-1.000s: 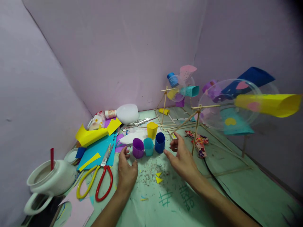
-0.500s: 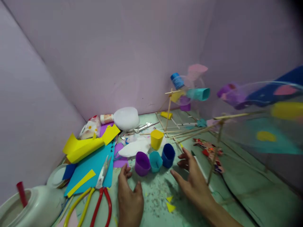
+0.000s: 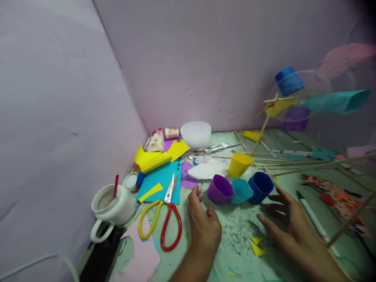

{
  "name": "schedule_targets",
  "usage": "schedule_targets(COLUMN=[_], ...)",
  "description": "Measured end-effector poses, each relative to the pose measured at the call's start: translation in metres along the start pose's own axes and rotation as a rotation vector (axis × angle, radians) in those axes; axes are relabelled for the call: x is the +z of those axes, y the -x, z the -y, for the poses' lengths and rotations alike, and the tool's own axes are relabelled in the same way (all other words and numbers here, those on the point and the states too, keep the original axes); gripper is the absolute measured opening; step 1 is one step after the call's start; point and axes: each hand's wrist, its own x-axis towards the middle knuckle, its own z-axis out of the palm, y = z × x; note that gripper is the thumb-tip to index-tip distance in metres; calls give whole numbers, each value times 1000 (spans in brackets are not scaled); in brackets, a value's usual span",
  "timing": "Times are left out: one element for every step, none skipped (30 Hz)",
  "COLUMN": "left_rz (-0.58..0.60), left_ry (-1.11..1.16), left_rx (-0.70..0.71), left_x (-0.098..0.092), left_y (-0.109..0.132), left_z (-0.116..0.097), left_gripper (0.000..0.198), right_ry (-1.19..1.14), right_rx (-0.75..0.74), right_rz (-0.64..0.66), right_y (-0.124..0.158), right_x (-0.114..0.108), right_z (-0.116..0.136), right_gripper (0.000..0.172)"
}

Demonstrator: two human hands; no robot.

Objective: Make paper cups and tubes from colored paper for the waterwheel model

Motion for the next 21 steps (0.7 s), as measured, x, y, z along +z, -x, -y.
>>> schedule_targets(left_rz=[-6,-10,-11,-6,0,8,17,20,23,22,11,10,12,14,18,20,18,12,2,-9,-17], left_ry=[-3,-6,-10,-16,-22,-28,-34,-38,-45,-55,-67,-76,-78,-77,-73,-68,-64,-62,-62,-64,-69], left_rx=[12,24,32,36,36,35,35,36,41,44,33,27,21,16,11,7,5,3,1,-1,-3], left_x=[0,-1,-1,-2,-2,-2,-2,-2,-2,-2,-2,-2,-2,-2,-3,-4,-4,-4,-4,-4,-4], left_y=[0,-1,-1,-2,-2,-2,-2,-3,-4,-4,-5,-6,-7,-7,-6,-6,-4,-3,-2,-1,0], left_z=[1,1,2,2,2,3,3,3,4,4,4,4,4,4,3,2,1,0,-1,-1,-1], left_gripper=[56,56,56,56,56,57,57,58,58,58,57,57,57,57,57,56,56,56,56,56,56], right_ry=[-38,-77,-109,-124,-132,-137,-142,-155,-171,-186,-193,-195,-189,-180,-173,-171,-173,-176,-176,-172,-170], right_rx=[20,39,55,64,68,68,65,58,54,46,34,40,47,49,54,52,42,36,32,29,30], right_rz=[24,57,86,87,83,72,61,58,51,49,43,34,31,26,14,5,0,-2,1,11,22], right_y=[-1,-3,-5,-7,-9,-10,-11,-11,-11,-12,-12,-12,-11,-11,-10,-9,-8,-8,-8,-8,-8], right_x=[0,1,2,3,4,4,5,5,5,5,5,5,5,6,6,7,8,9,10,10,11], right_z=[-2,-5,-8,-10,-12,-13,-13,-12,-11,-9,-8,-6,-5,-4,-4,-5,-6,-8,-11,-14,-17], right_gripper=[79,80,81,82,82,83,82,81,79,77,74,72,71,70,70,70,70,70,70,70,70])
